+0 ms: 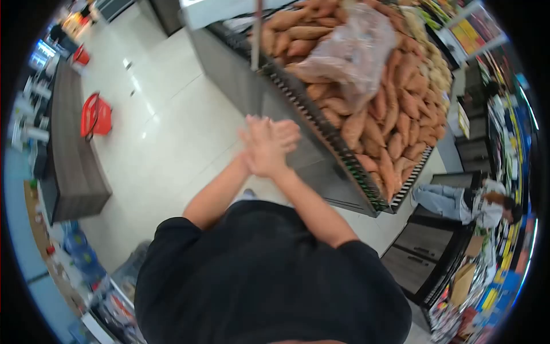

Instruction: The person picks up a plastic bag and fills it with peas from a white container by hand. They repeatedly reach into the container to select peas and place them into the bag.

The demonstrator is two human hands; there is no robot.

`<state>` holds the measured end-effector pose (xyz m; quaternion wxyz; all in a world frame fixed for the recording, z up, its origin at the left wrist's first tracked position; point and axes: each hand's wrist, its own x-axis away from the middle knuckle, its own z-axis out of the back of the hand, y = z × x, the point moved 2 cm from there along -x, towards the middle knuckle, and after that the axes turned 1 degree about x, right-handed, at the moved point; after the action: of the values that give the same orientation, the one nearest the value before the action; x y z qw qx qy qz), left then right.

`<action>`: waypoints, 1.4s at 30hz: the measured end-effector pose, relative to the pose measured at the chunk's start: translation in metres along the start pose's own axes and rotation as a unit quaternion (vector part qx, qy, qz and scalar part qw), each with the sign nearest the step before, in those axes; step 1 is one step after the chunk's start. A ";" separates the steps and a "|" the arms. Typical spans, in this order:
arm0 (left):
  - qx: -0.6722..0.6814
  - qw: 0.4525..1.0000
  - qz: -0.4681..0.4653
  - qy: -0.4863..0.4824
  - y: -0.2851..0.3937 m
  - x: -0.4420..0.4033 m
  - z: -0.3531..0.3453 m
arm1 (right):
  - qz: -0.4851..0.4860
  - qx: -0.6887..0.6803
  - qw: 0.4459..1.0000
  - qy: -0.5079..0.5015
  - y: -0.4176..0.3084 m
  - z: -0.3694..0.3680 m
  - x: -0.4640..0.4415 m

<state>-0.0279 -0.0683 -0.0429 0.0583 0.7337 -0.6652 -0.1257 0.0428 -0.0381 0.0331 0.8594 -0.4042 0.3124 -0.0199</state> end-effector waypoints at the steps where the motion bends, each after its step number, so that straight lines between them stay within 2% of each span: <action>1: 0.001 1.000 -0.022 0.016 0.007 0.032 -0.005 | 0.091 0.171 0.981 -0.028 0.007 -0.030 0.001; 2: -0.028 0.983 -0.063 0.169 0.018 0.063 -0.010 | 0.038 0.133 0.990 -0.033 0.007 -0.056 0.005; 3: -0.059 0.942 -0.105 0.313 0.038 0.089 -0.014 | -0.006 0.098 0.995 -0.035 0.013 -0.077 -0.002; 4: -0.064 0.962 -0.091 0.250 0.049 0.113 -0.012 | -0.133 0.015 0.989 -0.057 0.048 -0.095 -0.005; 5: -0.055 0.958 -0.112 0.258 0.056 0.127 -0.017 | -0.269 -0.060 0.958 -0.086 0.075 -0.110 -0.001; 6: -0.103 0.932 -0.143 0.317 0.061 0.138 -0.028 | -0.442 -0.193 0.875 -0.035 0.075 -0.116 0.001; 7: -0.152 0.898 -0.175 0.374 0.072 0.146 -0.030 | -0.591 -0.308 0.745 0.018 0.075 -0.127 -0.004; 8: -0.146 0.891 -0.191 0.385 0.081 0.155 -0.015 | -0.664 -0.411 0.623 0.052 0.072 -0.143 -0.003; 9: -0.122 0.885 -0.179 0.412 0.084 0.160 0.018 | -0.670 -0.406 0.620 0.039 0.061 -0.162 0.002; 11: -0.080 0.871 -0.146 0.462 0.092 0.164 0.092 | -0.525 -0.448 0.724 0.017 0.019 -0.201 -0.001; 12: -0.061 0.865 -0.126 0.482 0.097 0.162 0.123 | -0.512 -0.465 0.720 -0.064 0.009 -0.208 -0.002; 13: -0.044 0.859 -0.108 0.498 0.105 0.158 0.139 | -0.512 -0.465 0.720 -0.065 0.009 -0.203 -0.008; 14: 0.051 0.827 -0.178 0.530 0.121 0.158 0.107 | -0.421 -0.413 0.798 -0.128 0.010 -0.194 -0.020; 15: 0.051 0.823 -0.185 0.534 0.133 0.156 0.117 | -0.319 -0.356 0.858 -0.189 0.013 -0.193 -0.034; 16: 0.030 0.828 -0.176 0.532 0.141 0.150 0.128 | -0.256 -0.203 0.934 -0.144 0.035 -0.203 -0.040; 17: 0.008 0.831 -0.162 0.532 0.144 0.145 0.148 | -0.259 -0.211 0.931 -0.147 0.055 -0.222 -0.041; 18: -0.016 0.910 -0.181 0.372 0.128 0.130 0.219 | -0.311 -0.249 0.908 -0.126 0.077 -0.241 -0.041; 19: -0.016 0.908 -0.175 0.381 0.143 0.130 0.209 | -0.365 -0.283 0.881 -0.102 0.097 -0.257 -0.036; 20: 0.010 0.839 -0.177 0.514 0.168 0.123 0.182 | -0.301 -0.206 0.899 -0.243 0.112 -0.268 -0.038; 21: 0.034 0.752 -0.179 0.633 0.193 0.116 0.162 | -0.302 -0.208 0.898 -0.244 0.110 -0.265 -0.057; 22: 0.002 0.728 -0.226 0.647 0.215 0.122 0.159 | -0.295 -0.244 0.887 -0.259 0.094 -0.255 -0.082; 23: 0.000 0.728 -0.227 0.648 0.231 0.111 0.161 | -0.284 -0.280 0.876 -0.272 0.089 -0.253 -0.107; 24: 0.003 0.761 -0.210 0.614 0.243 0.096 0.164 | -0.315 -0.261 0.893 -0.190 0.121 -0.269 -0.114; 25: 0.010 0.791 -0.192 0.581 0.250 0.080 0.164 | -0.316 -0.262 0.892 -0.192 0.134 -0.274 -0.129; 26: -0.126 0.844 -0.137 0.503 0.250 0.053 0.169 | -0.426 -0.340 0.831 -0.108 0.147 -0.278 -0.146; 27: -0.128 0.842 -0.135 0.507 0.266 0.039 0.157 | -0.527 -0.410 0.744 -0.017 0.153 -0.282 -0.161; 28: -0.163 0.783 -0.125 0.588 0.283 0.029 0.147 | -0.506 -0.426 0.743 -0.105 0.157 -0.276 -0.175; 29: -0.194 0.716 -0.117 0.661 0.300 0.020 0.139 | -0.508 -0.427 0.741 -0.104 0.173 -0.270 -0.191; 31: -0.215 0.727 -0.127 0.640 0.322 0.020 0.160 | -0.507 -0.539 0.670 -0.061 0.199 -0.264 -0.218; 32: -0.172 0.747 -0.105 0.633 0.333 0.008 0.152 | -0.525 -0.445 0.724 0.046 0.203 -0.266 -0.239; 33: -0.128 0.764 -0.083 0.626 0.343 -0.002 0.151 | -0.526 -0.442 0.725 0.047 0.198 -0.273 -0.255; 34: -0.236 0.759 -0.034 0.606 0.333 -0.008 0.205 | -0.514 -0.416 0.750 -0.024 0.186 -0.281 -0.264; 35: -0.232 0.759 -0.023 0.608 0.340 -0.005 0.213 | -0.503 -0.387 0.767 -0.095 0.180 -0.287 -0.267; 36: -0.159 0.781 -0.047 0.603 0.350 -0.001 0.219 | -0.446 -0.380 0.796 -0.151 0.194 -0.292 -0.264; 37: -0.085 0.797 -0.071 0.594 0.358 0.002 0.223 | -0.451 -0.380 0.794 -0.152 0.210 -0.295 -0.261; 38: -0.081 0.795 -0.067 0.597 0.362 0.005 0.223 | -0.486 -0.385 0.776 -0.116 0.215 -0.293 -0.269; 39: -0.066 0.774 -0.077 0.625 0.369 0.005 0.225 | -0.517 -0.389 0.758 -0.081 0.220 -0.294 -0.281; 40: -0.052 0.751 -0.089 0.652 0.379 0.004 0.228 | -0.589 -0.361 0.720 0.059 0.223 -0.302 -0.291; 41: -0.037 0.727 -0.097 0.678 0.386 0.004 0.230 | -0.592 -0.359 0.719 0.059 0.221 -0.314 -0.295; 42: -0.106 0.801 -0.026 0.588 0.379 -0.012 0.245 | -0.539 -0.335 0.771 -0.049 0.216 -0.327 -0.294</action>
<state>-0.4578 -0.0771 -0.1812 0.5129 0.6726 -0.4665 0.2587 -0.4220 -0.0318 -0.1227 0.5320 -0.7688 -0.0121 -0.3547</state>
